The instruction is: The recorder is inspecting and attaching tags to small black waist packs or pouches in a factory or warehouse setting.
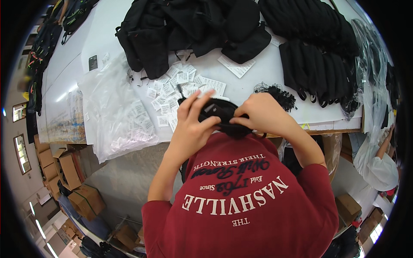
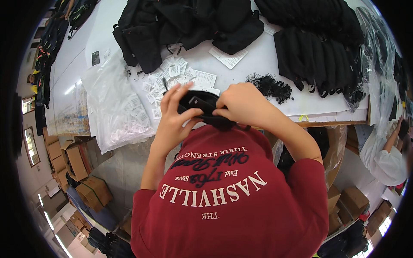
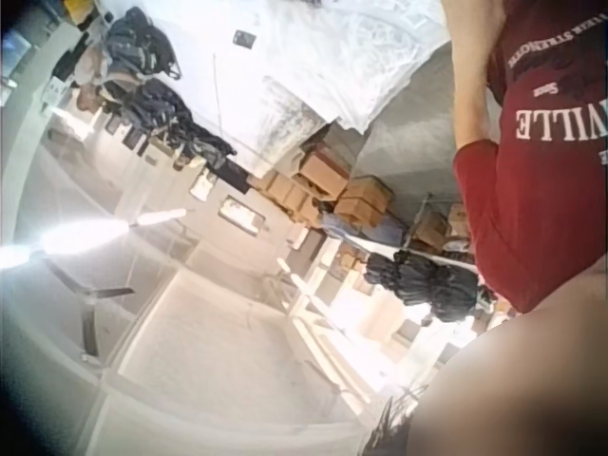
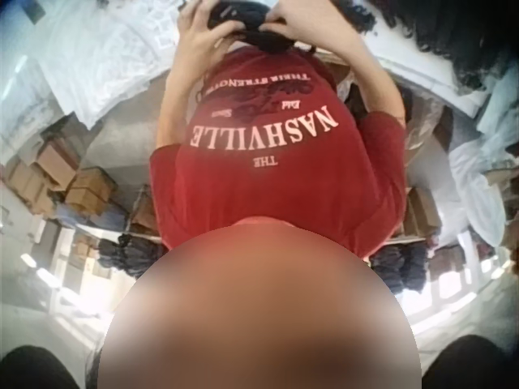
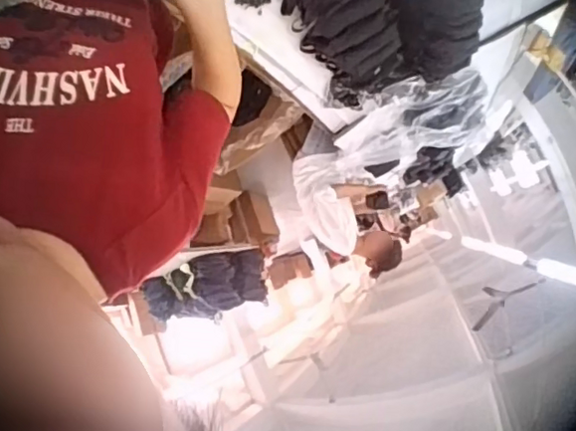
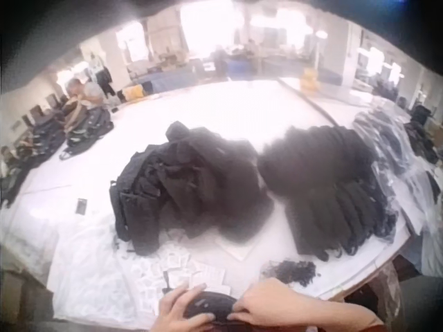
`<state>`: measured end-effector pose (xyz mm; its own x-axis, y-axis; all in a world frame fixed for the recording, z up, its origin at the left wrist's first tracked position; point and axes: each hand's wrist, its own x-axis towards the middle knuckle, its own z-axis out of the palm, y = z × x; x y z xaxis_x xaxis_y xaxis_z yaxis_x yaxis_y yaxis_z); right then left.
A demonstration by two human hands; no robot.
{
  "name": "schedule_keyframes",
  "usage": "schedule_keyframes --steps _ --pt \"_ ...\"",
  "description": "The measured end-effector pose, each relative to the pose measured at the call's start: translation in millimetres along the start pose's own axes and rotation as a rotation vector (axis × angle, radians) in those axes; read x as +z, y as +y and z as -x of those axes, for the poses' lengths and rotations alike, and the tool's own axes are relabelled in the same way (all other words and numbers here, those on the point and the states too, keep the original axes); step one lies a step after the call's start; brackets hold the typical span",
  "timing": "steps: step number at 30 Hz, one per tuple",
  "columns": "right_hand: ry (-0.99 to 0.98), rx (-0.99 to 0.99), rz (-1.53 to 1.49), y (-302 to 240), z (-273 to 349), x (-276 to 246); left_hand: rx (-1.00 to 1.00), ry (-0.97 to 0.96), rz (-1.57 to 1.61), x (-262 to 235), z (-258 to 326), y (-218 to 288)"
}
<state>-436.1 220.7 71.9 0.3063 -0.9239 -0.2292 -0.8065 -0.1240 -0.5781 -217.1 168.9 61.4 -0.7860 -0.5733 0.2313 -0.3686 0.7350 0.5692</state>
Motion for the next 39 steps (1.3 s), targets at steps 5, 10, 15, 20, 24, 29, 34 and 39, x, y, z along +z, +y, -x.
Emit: schedule_keyframes --steps 5,10,15,20,24,29,34,39 --pt "-0.098 0.071 -0.170 -1.9 -3.8 8.1 -0.092 -0.264 0.250 13.2 12.3 -19.7" --pt "-0.231 0.016 -0.204 2.6 -3.4 3.2 -0.361 -0.150 0.755 15.5 0.2 -71.6" --pt "-0.161 0.016 -0.180 5.4 2.5 6.4 -0.233 0.237 -0.016 43.4 -16.5 -153.6" --pt "0.051 -0.043 0.004 15.8 15.2 10.2 -0.297 0.191 0.035 39.1 -25.0 -169.0" --pt "0.110 -0.080 0.127 16.3 11.8 8.6 -0.358 0.311 0.544 17.5 -42.2 -76.1" --pt "0.226 -0.167 0.182 7.4 3.5 2.9 0.067 0.028 -0.032 1.6 -38.5 -37.3" --pt "0.476 -0.175 0.115 -9.1 0.4 1.8 -0.413 0.769 1.071 16.3 -8.7 -53.9" --pt "0.671 -0.231 -0.089 -27.8 -11.6 20.3 -0.585 0.560 1.913 63.7 26.8 -44.0"
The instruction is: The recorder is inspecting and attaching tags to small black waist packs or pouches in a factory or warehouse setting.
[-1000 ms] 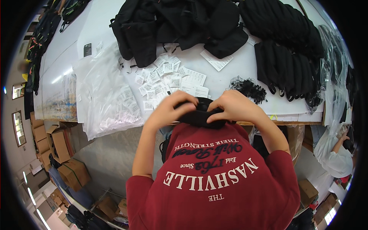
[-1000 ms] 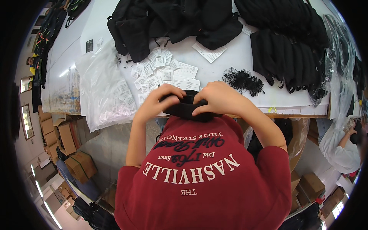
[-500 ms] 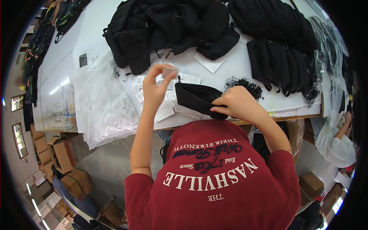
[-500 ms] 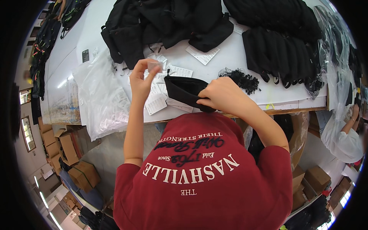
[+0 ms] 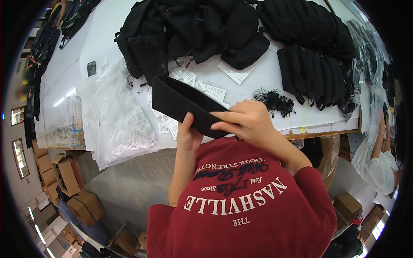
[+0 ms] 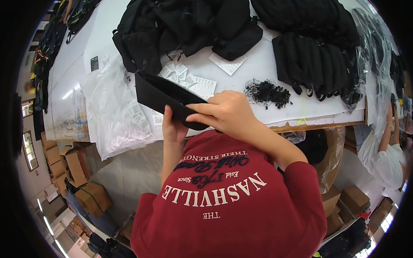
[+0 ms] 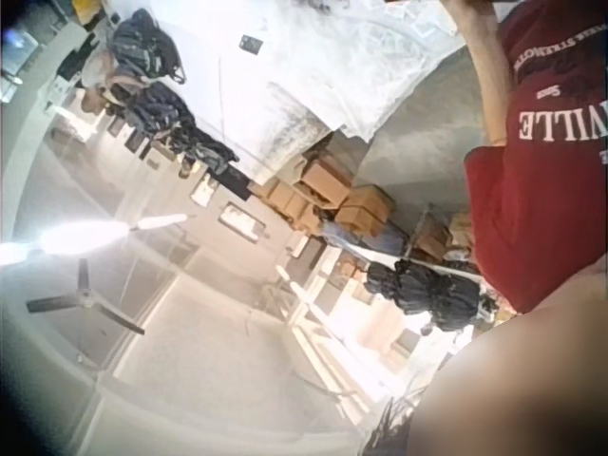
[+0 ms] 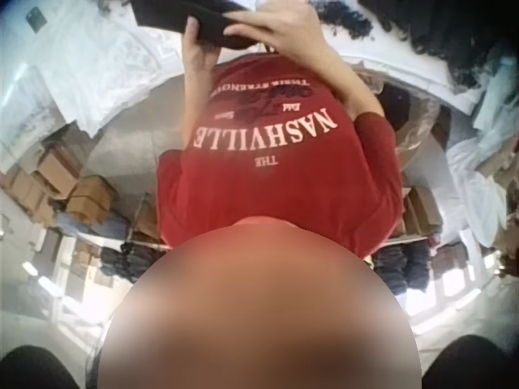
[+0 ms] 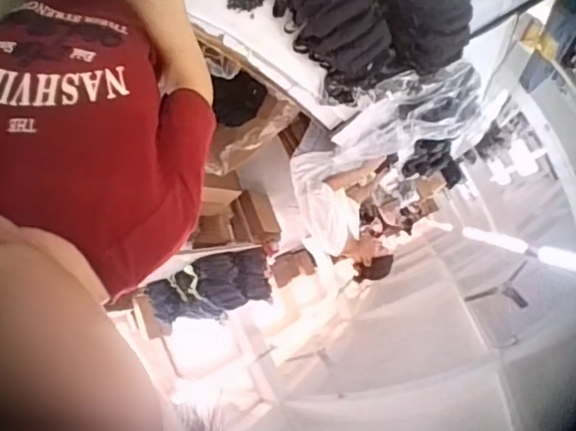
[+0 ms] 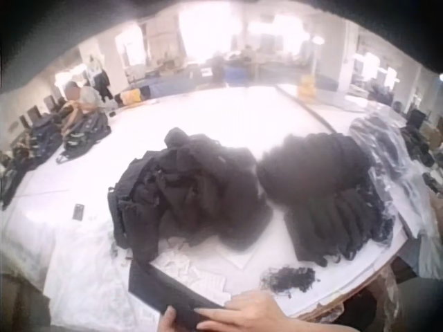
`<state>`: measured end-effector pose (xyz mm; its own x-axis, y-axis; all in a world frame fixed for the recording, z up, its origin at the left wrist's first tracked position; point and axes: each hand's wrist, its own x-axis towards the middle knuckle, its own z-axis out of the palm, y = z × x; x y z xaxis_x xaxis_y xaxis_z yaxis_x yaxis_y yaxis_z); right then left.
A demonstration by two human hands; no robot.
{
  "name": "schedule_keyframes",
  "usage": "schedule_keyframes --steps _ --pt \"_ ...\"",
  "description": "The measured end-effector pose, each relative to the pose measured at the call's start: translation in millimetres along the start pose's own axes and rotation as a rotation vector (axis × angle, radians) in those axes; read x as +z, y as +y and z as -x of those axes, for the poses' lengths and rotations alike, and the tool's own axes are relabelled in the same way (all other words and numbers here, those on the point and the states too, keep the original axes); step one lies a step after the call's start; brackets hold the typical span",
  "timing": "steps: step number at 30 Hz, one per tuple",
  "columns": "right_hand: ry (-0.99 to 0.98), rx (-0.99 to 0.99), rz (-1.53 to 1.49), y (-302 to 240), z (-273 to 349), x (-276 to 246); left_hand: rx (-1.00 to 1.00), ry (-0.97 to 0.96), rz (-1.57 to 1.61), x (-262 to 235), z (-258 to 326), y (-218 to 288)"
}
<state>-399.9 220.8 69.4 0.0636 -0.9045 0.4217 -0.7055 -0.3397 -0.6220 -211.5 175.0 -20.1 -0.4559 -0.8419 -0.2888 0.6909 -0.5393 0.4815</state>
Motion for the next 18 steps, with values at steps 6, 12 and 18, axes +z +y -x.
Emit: schedule_keyframes --steps 6,12,18 --pt "0.233 0.433 -0.267 4.1 14.7 12.2 0.017 0.132 0.070 30.6 -12.2 12.4" --pt "0.097 0.295 -0.410 28.3 19.5 5.9 0.039 0.108 -0.286 45.0 -13.7 13.0" --pt "0.377 0.258 -0.537 21.5 -21.1 -3.2 -0.236 -0.071 -0.435 71.2 -4.4 18.8"
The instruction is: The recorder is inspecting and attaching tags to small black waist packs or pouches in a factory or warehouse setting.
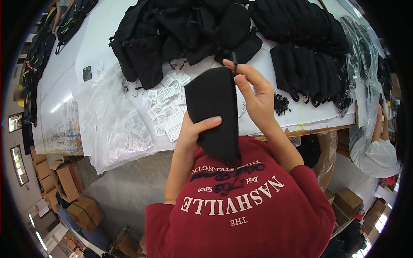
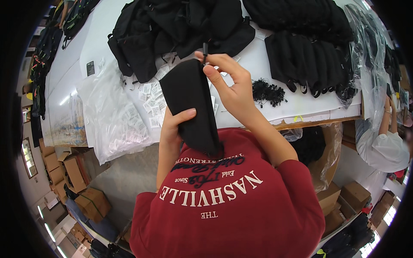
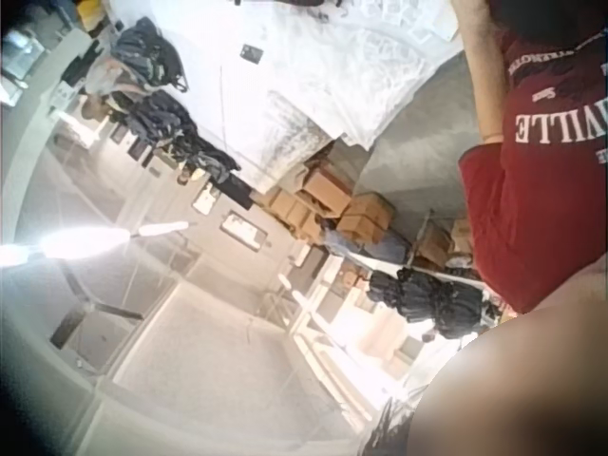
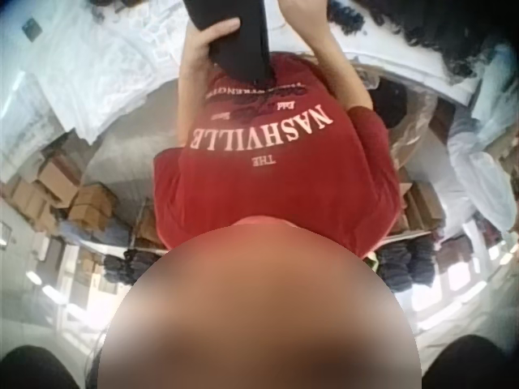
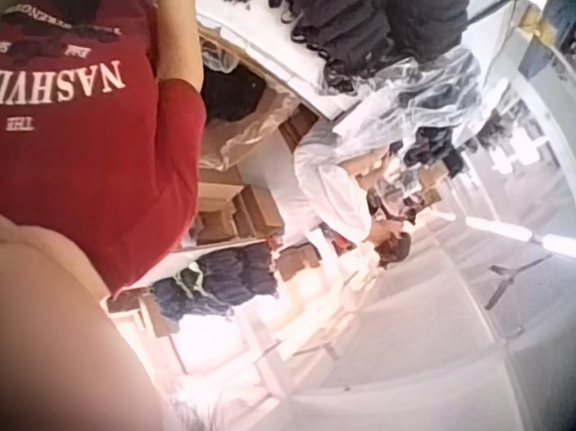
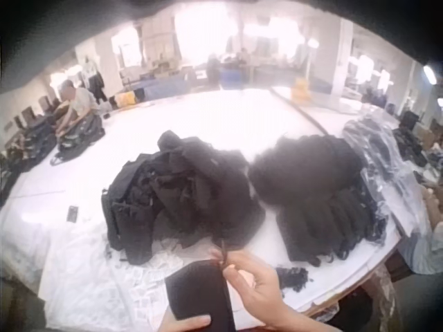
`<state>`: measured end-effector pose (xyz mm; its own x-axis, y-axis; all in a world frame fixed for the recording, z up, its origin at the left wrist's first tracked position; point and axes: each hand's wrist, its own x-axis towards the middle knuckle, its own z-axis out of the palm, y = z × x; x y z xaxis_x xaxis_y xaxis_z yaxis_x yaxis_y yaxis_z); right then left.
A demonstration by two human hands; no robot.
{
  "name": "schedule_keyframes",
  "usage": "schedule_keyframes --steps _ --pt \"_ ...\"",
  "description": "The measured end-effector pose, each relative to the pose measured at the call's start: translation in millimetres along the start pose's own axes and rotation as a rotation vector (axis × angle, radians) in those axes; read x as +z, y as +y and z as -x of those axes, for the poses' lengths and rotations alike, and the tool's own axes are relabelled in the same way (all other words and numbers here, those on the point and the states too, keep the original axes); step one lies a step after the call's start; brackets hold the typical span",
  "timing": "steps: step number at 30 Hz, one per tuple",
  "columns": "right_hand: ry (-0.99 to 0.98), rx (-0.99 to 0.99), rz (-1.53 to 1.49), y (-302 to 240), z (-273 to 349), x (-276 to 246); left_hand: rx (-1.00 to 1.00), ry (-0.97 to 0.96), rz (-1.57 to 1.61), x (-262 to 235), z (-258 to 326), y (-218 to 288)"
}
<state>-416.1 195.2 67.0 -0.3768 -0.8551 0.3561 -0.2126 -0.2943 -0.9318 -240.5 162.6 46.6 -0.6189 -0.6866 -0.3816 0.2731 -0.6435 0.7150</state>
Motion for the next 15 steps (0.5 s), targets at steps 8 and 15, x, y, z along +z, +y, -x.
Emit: schedule_keyframes --steps 8,15 --pt "0.190 -0.146 0.218 4.3 15.0 -2.4 -0.037 0.125 0.034 12.6 -4.3 -8.0" --pt "-0.324 0.063 0.072 -26.2 41.2 -5.4 0.040 0.060 0.495 -21.9 -31.1 13.8"
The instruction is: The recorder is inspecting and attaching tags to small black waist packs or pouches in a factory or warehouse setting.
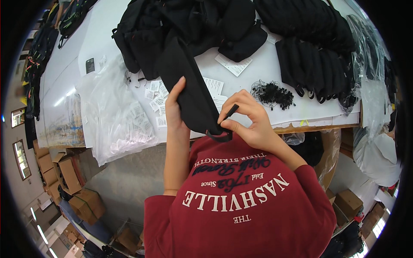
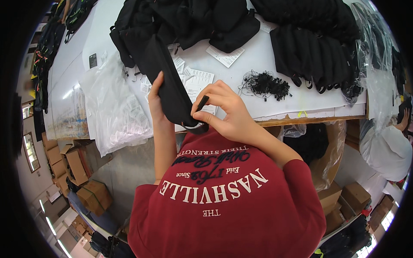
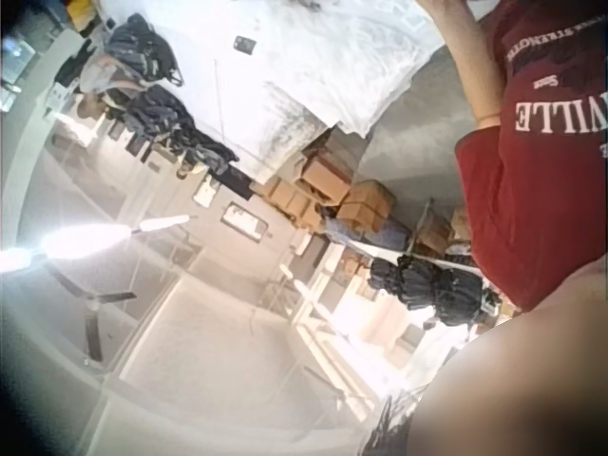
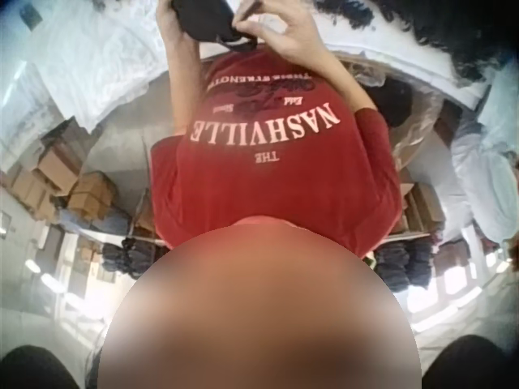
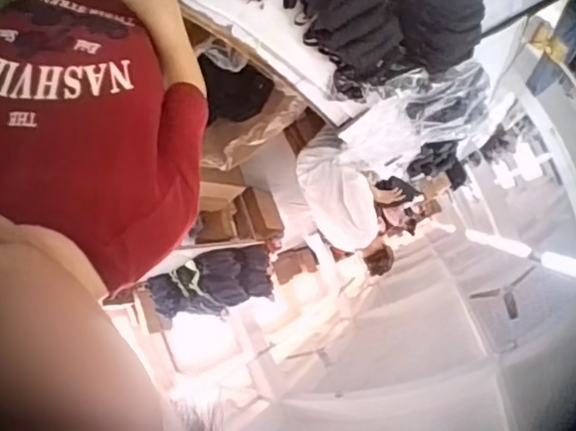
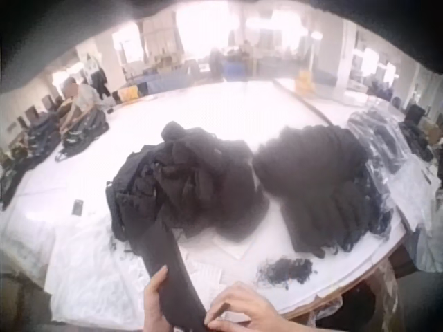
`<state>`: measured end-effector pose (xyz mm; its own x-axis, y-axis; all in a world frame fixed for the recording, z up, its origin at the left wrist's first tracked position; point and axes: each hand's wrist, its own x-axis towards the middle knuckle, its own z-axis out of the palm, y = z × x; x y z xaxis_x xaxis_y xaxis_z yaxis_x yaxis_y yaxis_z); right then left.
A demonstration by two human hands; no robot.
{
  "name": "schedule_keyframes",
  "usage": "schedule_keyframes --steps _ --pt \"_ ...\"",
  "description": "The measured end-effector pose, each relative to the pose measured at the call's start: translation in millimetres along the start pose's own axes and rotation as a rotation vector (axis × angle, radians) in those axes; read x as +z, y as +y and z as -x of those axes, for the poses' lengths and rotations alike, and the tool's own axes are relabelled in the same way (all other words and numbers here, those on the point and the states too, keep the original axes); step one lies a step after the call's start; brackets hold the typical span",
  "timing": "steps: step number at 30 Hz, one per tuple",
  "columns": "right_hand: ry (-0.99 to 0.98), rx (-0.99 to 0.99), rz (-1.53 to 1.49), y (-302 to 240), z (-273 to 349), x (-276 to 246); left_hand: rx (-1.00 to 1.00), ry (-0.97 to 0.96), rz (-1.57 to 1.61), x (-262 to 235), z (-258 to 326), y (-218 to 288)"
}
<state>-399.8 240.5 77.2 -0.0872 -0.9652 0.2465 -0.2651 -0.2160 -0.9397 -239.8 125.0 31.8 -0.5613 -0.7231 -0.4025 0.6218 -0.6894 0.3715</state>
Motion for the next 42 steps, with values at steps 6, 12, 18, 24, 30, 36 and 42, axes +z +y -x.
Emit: schedule_keyframes --steps 6,12,18,24,30,36,42 --pt "0.169 -0.047 0.426 0.6 -6.0 -10.5 0.170 0.119 -0.143 9.7 3.7 1.9" --pt "-0.036 -0.283 0.753 12.2 -21.4 -11.3 -0.102 -0.059 -0.019 8.2 28.4 -3.6" --pt "-0.043 -0.011 0.075 12.5 -23.7 -31.1 0.634 -0.097 -1.035 -19.5 19.1 7.8" --pt "-0.168 -0.038 0.021 28.0 -14.8 -62.5 0.592 -0.481 -1.514 1.6 29.4 35.5" --pt "-0.257 0.340 0.130 25.5 17.7 -125.0 0.131 -0.535 -1.379 -2.6 13.9 10.1" --pt "0.922 0.190 0.710 34.0 70.4 -242.8 0.323 -0.016 -1.727 -63.4 2.2 13.3" --pt "1.182 0.464 1.110 103.4 115.3 -352.6 0.549 0.208 -2.122 -117.9 1.8 6.6"
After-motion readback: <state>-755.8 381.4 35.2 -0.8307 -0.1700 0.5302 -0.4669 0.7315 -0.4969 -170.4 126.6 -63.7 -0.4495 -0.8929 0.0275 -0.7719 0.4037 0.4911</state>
